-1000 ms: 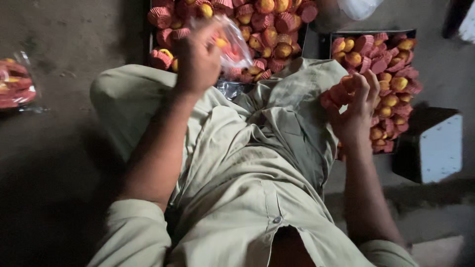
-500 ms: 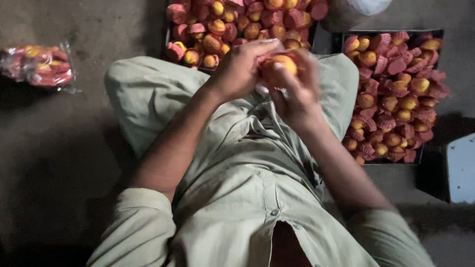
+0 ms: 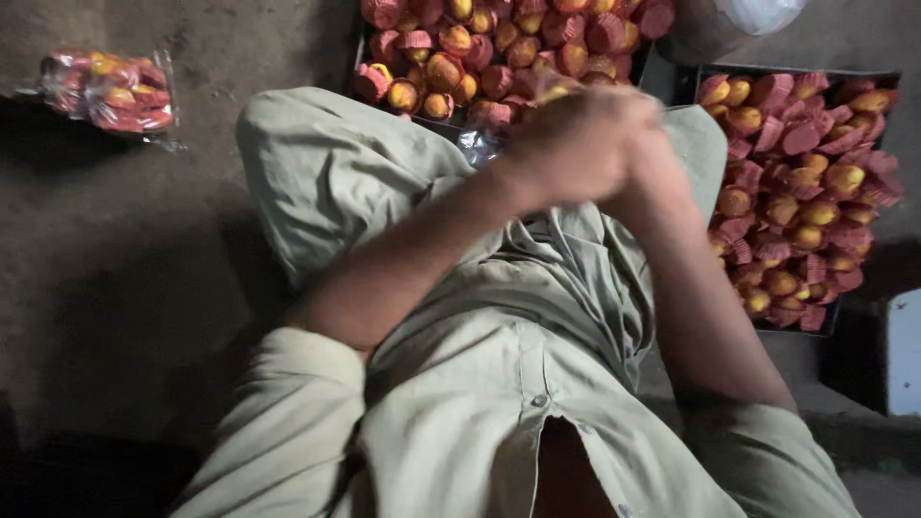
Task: The person sits cross-legged on the floor and repeatedly places small cupcakes into clear plastic bags, then ties the bags shut. The person sets the finished bags aside and continues the process with more cupcakes from nearby trays.
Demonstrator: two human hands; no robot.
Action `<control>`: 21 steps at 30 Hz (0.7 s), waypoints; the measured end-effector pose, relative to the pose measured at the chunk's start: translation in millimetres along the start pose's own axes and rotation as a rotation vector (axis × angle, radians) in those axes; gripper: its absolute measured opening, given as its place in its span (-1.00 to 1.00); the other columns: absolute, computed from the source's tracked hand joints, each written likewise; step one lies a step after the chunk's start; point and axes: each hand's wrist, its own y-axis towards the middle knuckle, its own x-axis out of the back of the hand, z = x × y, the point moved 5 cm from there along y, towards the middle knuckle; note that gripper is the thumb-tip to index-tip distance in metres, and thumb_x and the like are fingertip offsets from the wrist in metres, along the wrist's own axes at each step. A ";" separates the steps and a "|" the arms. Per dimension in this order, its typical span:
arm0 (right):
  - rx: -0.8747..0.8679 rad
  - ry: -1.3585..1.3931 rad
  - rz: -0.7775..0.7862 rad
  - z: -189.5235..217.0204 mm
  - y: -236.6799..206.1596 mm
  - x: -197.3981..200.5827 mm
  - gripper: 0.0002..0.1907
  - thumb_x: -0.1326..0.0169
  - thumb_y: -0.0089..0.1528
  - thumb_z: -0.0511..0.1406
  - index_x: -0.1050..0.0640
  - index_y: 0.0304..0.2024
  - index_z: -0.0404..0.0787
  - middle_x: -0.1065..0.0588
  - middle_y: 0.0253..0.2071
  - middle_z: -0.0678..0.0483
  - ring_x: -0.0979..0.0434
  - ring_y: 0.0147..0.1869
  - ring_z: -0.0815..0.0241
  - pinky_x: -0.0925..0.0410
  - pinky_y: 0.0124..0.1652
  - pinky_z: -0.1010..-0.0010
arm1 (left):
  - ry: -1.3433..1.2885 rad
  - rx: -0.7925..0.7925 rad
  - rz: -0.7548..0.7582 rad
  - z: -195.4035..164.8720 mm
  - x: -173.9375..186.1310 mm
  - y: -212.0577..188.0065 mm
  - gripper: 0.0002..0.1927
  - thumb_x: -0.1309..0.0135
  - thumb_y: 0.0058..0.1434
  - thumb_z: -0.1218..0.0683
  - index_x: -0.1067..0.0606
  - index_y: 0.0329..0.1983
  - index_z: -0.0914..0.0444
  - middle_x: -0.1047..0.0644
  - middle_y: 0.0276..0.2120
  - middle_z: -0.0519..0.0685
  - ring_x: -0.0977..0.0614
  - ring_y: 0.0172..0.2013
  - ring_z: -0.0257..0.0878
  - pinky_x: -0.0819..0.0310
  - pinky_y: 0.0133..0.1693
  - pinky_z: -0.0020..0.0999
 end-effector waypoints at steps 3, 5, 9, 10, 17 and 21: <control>-0.219 0.033 0.009 -18.5 -32.4 6.8 -0.76 -0.12 0.32 -0.32 -0.54 0.04 -0.21 -0.52 0.06 -0.13 -0.52 0.16 -0.16 -0.44 0.10 0.09 | 0.123 -0.118 -0.024 -57.7 -34.8 -5.9 -0.85 0.03 0.12 0.22 -0.55 -0.30 0.28 -0.60 -0.22 0.11 -0.70 -0.25 0.02 -0.55 -0.19 -0.02; -0.394 0.032 0.005 -17.4 -62.1 7.6 -0.76 -0.08 0.36 -0.31 -0.54 0.06 -0.23 -0.51 0.09 -0.12 -0.49 0.20 -0.15 -0.42 0.13 0.10 | 0.188 -0.205 -0.055 -90.2 -73.0 -9.3 -0.88 0.02 0.17 0.19 -0.54 -0.33 0.25 -0.57 -0.22 0.08 -0.70 -0.34 -0.03 -0.58 -0.30 0.00; -0.919 -0.192 0.018 -18.0 -114.5 -6.0 -0.75 -0.02 0.44 -0.29 -0.52 0.11 -0.27 -0.48 0.14 -0.11 -0.43 0.28 -0.12 -0.39 0.19 0.13 | -0.005 -0.343 -0.084 -88.5 -139.8 -4.1 -0.84 0.04 0.16 0.17 -0.54 -0.29 0.29 -0.54 -0.05 0.08 -0.68 -0.52 -0.11 -0.58 -0.51 -0.15; -1.055 -0.282 0.030 -21.0 -120.8 -11.2 -0.75 0.00 0.46 -0.29 -0.52 0.12 -0.28 -0.48 0.16 -0.11 -0.42 0.30 -0.11 -0.38 0.20 0.13 | -0.016 -0.360 -0.083 -86.3 -152.7 -7.4 -0.83 0.04 0.16 0.17 -0.54 -0.26 0.29 -0.53 -0.10 0.07 -0.68 -0.50 -0.10 -0.59 -0.48 -0.15; -1.575 -0.559 0.139 -40.1 -119.7 -35.3 -0.69 0.11 0.59 -0.25 -0.50 0.20 -0.35 -0.43 0.25 -0.09 -0.31 0.43 -0.07 -0.32 0.31 0.18 | -0.039 -0.369 0.081 -69.8 -179.6 -7.2 -0.91 0.03 0.15 0.18 -0.48 -0.30 0.21 -0.52 -0.22 0.02 -0.70 -0.30 -0.03 -0.58 -0.15 0.02; -1.279 -0.097 -0.032 -53.1 -141.9 -21.6 -0.65 0.03 0.45 -0.29 -0.43 0.22 -0.37 -0.39 0.30 -0.07 -0.32 0.42 -0.01 -0.34 0.25 0.21 | -0.044 -0.298 0.113 -55.5 -170.8 -1.9 -0.88 0.01 0.03 0.19 -0.47 -0.33 0.22 -0.54 -0.27 0.02 -0.67 -0.20 0.09 -0.55 -0.17 0.01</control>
